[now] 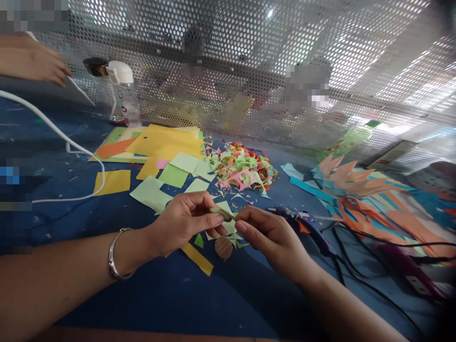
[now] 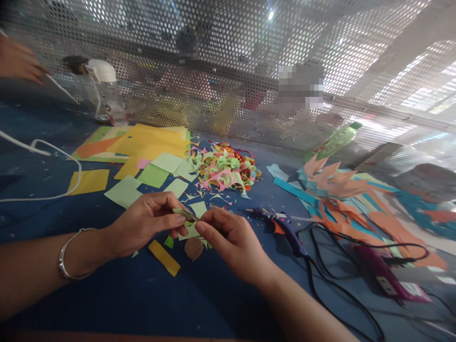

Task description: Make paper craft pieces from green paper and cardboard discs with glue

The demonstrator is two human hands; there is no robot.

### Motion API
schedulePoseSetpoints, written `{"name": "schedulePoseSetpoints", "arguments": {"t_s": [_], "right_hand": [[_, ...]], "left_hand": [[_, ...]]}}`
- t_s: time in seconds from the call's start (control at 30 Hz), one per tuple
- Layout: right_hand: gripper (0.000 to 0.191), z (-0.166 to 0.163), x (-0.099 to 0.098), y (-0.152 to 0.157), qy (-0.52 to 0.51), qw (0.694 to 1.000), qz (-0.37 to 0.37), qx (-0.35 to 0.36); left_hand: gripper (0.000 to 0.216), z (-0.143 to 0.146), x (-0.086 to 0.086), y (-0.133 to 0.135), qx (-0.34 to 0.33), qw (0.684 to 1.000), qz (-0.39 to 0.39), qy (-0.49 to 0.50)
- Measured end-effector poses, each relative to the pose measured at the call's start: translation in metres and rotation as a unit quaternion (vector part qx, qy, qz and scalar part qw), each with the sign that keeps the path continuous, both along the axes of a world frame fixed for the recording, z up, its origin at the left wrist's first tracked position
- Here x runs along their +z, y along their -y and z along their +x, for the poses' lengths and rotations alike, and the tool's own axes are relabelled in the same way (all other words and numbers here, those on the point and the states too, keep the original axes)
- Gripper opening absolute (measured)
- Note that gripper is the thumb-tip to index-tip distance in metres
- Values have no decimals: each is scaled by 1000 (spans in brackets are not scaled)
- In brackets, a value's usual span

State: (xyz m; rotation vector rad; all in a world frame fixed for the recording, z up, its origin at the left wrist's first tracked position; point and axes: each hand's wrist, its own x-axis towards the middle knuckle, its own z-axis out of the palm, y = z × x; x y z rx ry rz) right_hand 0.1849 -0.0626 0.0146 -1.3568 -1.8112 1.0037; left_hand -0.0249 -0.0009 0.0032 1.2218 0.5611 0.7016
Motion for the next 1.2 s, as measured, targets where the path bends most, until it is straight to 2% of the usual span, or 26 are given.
{"name": "schedulePoseSetpoints", "arguments": {"t_s": [0.33,0.47,0.67,0.87,0.93,1.07,1.2], "right_hand": [[34,-2,0,-1,3,1000,1,-13],[32,-2,0,-3,79,995,44,-46],[35,6,-9,-8,258,956,74,-120],[30,5,-16,-9,473,877,46,-72],[29,3,-16,-7,496,864,56,-59],[26,2,-14,-5,505,858,79,-48],[26,1,-11,-4,520,851,64,-41]], "left_hand": [[17,2,3,1,-4,1000,-12,-17],[18,3,1,0,2,1000,-17,-24],[20,4,-3,-4,24,998,-23,-54],[24,4,-6,-5,23,996,-25,-79],[24,4,-4,-5,26,996,-29,-85],[22,5,-1,-4,32,994,-45,-93],[20,5,-2,-4,32,993,-54,-98]]}}
